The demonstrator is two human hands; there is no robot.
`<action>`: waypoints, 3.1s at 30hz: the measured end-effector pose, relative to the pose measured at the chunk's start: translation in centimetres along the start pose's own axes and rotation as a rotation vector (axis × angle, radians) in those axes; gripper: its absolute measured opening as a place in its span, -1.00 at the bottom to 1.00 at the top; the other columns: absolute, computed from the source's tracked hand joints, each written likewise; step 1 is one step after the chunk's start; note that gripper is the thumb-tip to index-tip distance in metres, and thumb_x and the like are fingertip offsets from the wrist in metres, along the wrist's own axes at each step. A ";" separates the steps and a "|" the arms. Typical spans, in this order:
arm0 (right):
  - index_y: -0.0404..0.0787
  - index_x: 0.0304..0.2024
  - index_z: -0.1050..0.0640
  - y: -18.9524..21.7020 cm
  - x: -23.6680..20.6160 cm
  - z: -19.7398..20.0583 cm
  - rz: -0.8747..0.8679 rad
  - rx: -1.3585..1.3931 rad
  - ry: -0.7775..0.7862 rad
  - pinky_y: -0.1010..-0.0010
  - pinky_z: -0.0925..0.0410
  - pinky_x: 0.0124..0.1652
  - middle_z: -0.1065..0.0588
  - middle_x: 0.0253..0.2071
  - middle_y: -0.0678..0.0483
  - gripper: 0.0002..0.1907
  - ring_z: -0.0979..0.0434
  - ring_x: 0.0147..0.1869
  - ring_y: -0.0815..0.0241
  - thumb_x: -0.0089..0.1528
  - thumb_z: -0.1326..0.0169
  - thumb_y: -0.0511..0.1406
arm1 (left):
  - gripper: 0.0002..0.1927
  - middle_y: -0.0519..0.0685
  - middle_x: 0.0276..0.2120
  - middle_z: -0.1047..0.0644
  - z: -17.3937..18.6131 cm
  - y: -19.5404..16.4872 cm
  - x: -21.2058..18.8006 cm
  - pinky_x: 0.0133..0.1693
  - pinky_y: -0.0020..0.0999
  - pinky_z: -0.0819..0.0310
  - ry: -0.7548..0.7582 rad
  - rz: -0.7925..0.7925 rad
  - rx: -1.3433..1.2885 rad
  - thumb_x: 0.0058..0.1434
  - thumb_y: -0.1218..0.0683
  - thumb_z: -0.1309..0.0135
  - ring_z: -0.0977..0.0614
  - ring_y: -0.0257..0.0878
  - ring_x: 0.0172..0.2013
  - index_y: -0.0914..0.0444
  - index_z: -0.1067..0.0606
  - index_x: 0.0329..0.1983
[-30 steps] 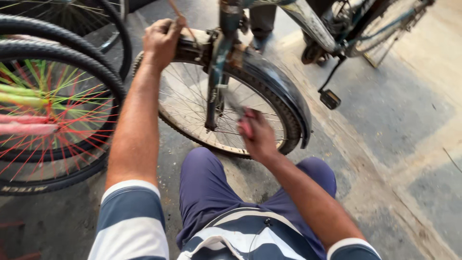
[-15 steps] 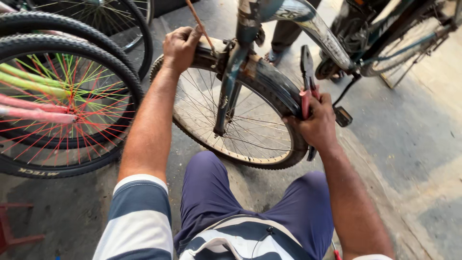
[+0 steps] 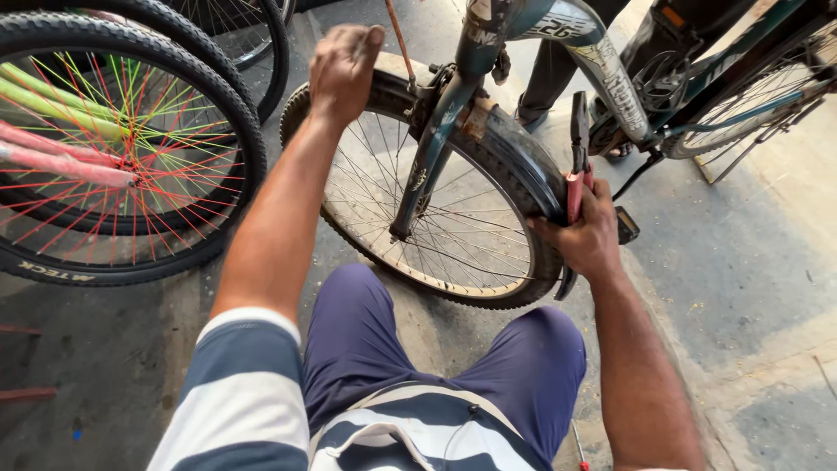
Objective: The person sits on the ground beside a bicycle and works on the front tire, first handling a small rubber piece, then using pliers on the tire and wheel area. They steady the wheel with one hand while working around the rim and tire with the other, then set the pliers down on the ground.
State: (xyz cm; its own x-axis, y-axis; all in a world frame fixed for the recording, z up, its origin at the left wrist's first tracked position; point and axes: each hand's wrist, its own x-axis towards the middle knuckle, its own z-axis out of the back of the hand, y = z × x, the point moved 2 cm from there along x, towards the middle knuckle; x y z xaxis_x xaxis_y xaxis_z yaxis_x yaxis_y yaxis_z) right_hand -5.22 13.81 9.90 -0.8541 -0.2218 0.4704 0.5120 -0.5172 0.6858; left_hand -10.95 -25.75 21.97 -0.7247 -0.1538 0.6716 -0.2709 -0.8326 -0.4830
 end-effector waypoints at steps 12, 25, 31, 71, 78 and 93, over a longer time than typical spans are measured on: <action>-0.24 0.14 -0.55 0.2 0.7 0.4 -0.020 -0.027 0.063 0.14 -0.40 0.05 -0.39 0.09 -0.12 -0.27 -0.52 0.08 -0.09 -0.04 -0.49 -0.15 | 0.47 0.35 0.59 0.24 -1.1 -2.7 -6.0 0.38 0.32 0.61 0.354 0.039 0.303 -0.20 -0.83 0.08 0.40 0.18 0.52 0.04 0.04 0.65; -0.27 0.20 -0.50 -0.1 0.1 0.2 -0.088 0.096 0.069 0.28 -0.43 0.05 -0.37 0.12 -0.05 -0.22 -0.54 0.07 0.06 -0.03 -0.46 -0.18 | 0.33 0.21 0.49 0.09 0.9 0.0 -2.1 0.38 0.19 0.33 0.519 0.098 0.206 -0.31 -0.77 0.05 0.17 0.19 0.47 -0.04 -0.20 0.51; -0.31 0.20 -0.54 -1.5 1.3 0.0 0.071 0.087 0.123 0.25 -0.40 0.16 -0.38 0.17 -0.08 -0.24 -0.49 0.21 0.02 -0.02 -0.49 -0.23 | 0.02 0.10 0.12 -0.44 2.3 1.6 -2.3 0.26 0.02 -0.35 0.357 0.115 0.090 0.04 -0.69 -0.03 -0.39 0.00 0.24 0.16 -0.49 0.22; -0.23 0.13 -0.47 31.8 -1.4 -26.6 -0.281 0.887 0.744 0.39 -0.39 0.03 -0.48 -0.11 0.11 -0.47 -0.47 -0.01 0.27 0.16 -0.29 -0.21 | 0.40 0.39 0.42 -0.30 13.9 16.2 -5.0 0.42 0.05 -0.09 0.709 0.408 -1.360 -0.08 -0.78 0.48 -0.34 0.17 0.41 0.21 0.05 0.63; -0.44 0.09 -0.49 30.3 0.2 -27.8 -0.508 0.760 0.278 0.27 -0.39 -0.06 -0.42 -0.20 0.01 -0.52 -0.42 -0.11 0.14 0.25 -0.34 -0.29 | 0.39 0.34 0.43 -0.30 13.0 17.3 -5.0 0.42 0.02 -0.07 0.719 0.400 -1.332 -0.10 -0.80 0.50 -0.35 0.17 0.41 0.17 0.06 0.62; -0.24 0.12 -0.55 33.9 -0.4 -29.4 -0.205 0.706 0.627 0.38 -0.38 0.08 -0.55 -0.07 0.12 -0.49 -0.51 0.04 0.30 0.14 -0.34 -0.25 | 0.31 0.38 0.41 -0.31 13.7 19.4 -5.2 0.40 0.03 -0.16 0.710 0.404 -1.453 -0.03 -0.75 0.52 -0.39 0.24 0.35 0.11 0.04 0.63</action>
State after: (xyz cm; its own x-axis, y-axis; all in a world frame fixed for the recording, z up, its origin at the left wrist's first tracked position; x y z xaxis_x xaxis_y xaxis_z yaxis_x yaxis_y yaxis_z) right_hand 9.81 -27.98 16.61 -0.7219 -0.6891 0.0626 0.1091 -0.0240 0.9937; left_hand -3.77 -48.42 16.79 -0.9043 0.3737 0.2064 -0.0357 0.4156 -0.9088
